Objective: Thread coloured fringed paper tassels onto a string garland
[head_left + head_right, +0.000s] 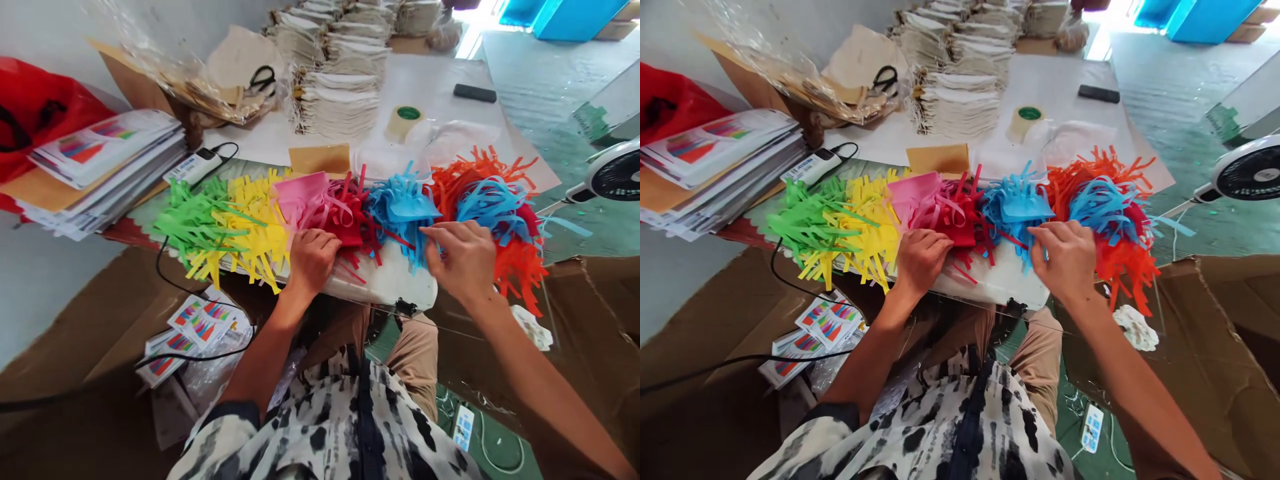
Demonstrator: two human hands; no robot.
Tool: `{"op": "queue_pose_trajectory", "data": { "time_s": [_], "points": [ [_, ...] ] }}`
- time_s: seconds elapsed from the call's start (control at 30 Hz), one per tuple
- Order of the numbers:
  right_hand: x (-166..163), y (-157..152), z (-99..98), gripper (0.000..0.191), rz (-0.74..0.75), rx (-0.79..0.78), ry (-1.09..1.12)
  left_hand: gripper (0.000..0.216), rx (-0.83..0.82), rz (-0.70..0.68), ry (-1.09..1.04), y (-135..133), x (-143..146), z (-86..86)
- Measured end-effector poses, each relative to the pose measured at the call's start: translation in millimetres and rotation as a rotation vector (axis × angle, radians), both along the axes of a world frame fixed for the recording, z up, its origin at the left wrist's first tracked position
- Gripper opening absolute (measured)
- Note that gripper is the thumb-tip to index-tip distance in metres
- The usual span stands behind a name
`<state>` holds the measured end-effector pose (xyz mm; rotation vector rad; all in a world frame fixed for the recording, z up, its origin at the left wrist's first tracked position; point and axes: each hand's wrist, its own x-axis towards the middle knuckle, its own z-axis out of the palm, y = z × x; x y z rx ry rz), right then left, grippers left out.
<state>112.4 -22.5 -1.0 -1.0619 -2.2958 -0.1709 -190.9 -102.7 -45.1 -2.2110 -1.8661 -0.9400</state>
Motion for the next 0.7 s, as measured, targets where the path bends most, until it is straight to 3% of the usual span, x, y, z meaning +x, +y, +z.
{"op": "queue_pose_trajectory", "data": {
  "time_s": [0.1,0.23,0.43,0.6,0.7],
  "points": [
    [-46,-19,-1.2,0.027,0.15,-0.068,-0.013,0.022,0.074,0.025,-0.011,1,4,2.5],
    [-94,-24,-12.3,0.028,0.174,-0.101,-0.04,0.019,0.154,0.001,-0.033,0,6,8.5],
    [-115,-11,-7.2,0.022,0.238,-0.129,0.074,0.009,0.241,-0.047,-0.177,-2,2,18.2],
    [-120,2,15.9,0.015,0.328,-0.225,0.256,0.051,0.398,0.081,-0.415,-4,-6,13.3],
    [-128,7,32.7,0.014,0.38,-0.231,0.342,0.06,0.435,0.137,-0.511,-7,-9,7.2]
  ]
}}
